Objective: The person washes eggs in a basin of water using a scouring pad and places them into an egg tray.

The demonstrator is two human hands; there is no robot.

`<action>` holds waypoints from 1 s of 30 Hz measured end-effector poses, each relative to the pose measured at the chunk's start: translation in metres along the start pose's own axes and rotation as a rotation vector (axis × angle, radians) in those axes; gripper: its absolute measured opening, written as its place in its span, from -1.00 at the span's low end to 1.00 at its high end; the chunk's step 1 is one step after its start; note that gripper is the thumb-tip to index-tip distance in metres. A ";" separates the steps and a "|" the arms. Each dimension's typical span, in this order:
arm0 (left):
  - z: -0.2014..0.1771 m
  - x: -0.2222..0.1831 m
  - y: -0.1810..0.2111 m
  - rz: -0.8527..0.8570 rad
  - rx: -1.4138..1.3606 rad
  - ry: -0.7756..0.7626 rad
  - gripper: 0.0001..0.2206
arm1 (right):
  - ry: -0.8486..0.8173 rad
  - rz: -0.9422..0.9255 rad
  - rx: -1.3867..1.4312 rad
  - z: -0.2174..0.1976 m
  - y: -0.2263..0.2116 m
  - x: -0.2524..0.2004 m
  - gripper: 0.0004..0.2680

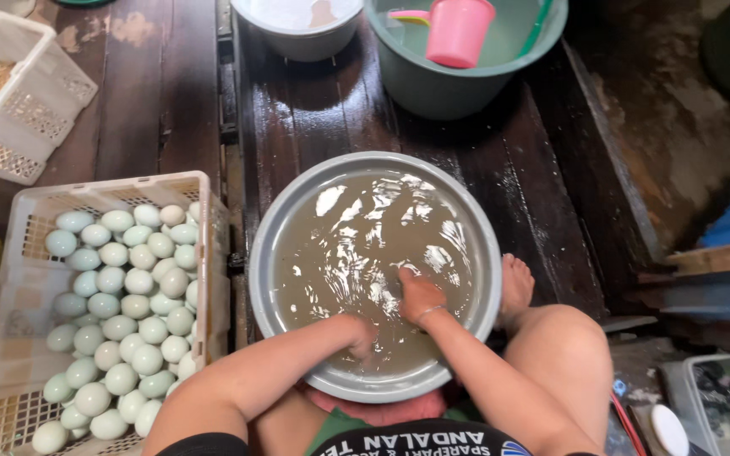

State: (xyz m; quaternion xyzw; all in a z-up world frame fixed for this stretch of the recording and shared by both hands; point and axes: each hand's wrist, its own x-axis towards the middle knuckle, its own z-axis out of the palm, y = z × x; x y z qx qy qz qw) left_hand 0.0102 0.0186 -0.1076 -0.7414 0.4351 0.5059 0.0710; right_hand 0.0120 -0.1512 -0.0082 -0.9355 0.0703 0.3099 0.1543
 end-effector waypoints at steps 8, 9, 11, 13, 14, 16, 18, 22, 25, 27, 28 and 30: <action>-0.088 -0.145 0.116 -0.326 -0.428 0.200 -0.39 | 0.004 -0.115 0.080 -0.051 -0.015 -0.049 -0.64; -0.071 -0.096 0.099 -0.331 -0.429 0.201 -0.39 | 0.004 -0.120 0.080 -0.051 -0.014 -0.049 -0.64; -0.012 -0.028 0.061 -0.326 -0.327 0.170 -0.51 | 0.014 -0.134 0.049 -0.049 -0.015 -0.050 -0.63; -0.047 -0.064 0.080 -0.360 -0.384 0.232 -0.52 | 0.012 -0.132 0.031 -0.043 -0.013 -0.044 -0.60; -0.064 -0.082 0.088 -0.389 -0.440 0.293 -0.52 | 0.009 -0.124 0.012 -0.040 -0.012 -0.042 -0.57; -0.092 -0.100 0.107 -0.379 -0.704 0.384 -0.52 | 0.002 -0.138 0.032 -0.043 -0.012 -0.043 -0.56; -0.046 -0.036 0.060 -0.363 -0.975 0.468 -0.52 | -0.014 -0.150 0.049 -0.047 -0.014 -0.048 -0.54; 0.035 0.016 0.001 -0.178 -0.840 0.611 -0.59 | -0.016 -0.062 0.165 -0.052 -0.018 -0.055 -0.60; -0.013 -0.044 0.028 -0.205 -2.076 0.714 -0.60 | 0.109 -0.009 0.534 -0.047 -0.014 -0.037 -0.55; -0.035 -0.074 0.037 -0.084 -2.423 0.711 -0.67 | 0.204 0.034 0.751 -0.040 -0.013 -0.030 -0.50; -0.045 -0.091 0.045 -0.005 -2.468 0.762 -0.71 | 0.281 0.015 0.872 -0.038 -0.013 -0.034 -0.56; -0.056 -0.105 0.057 0.081 -2.510 0.815 -0.75 | 0.362 -0.004 0.990 -0.023 -0.022 -0.043 -0.62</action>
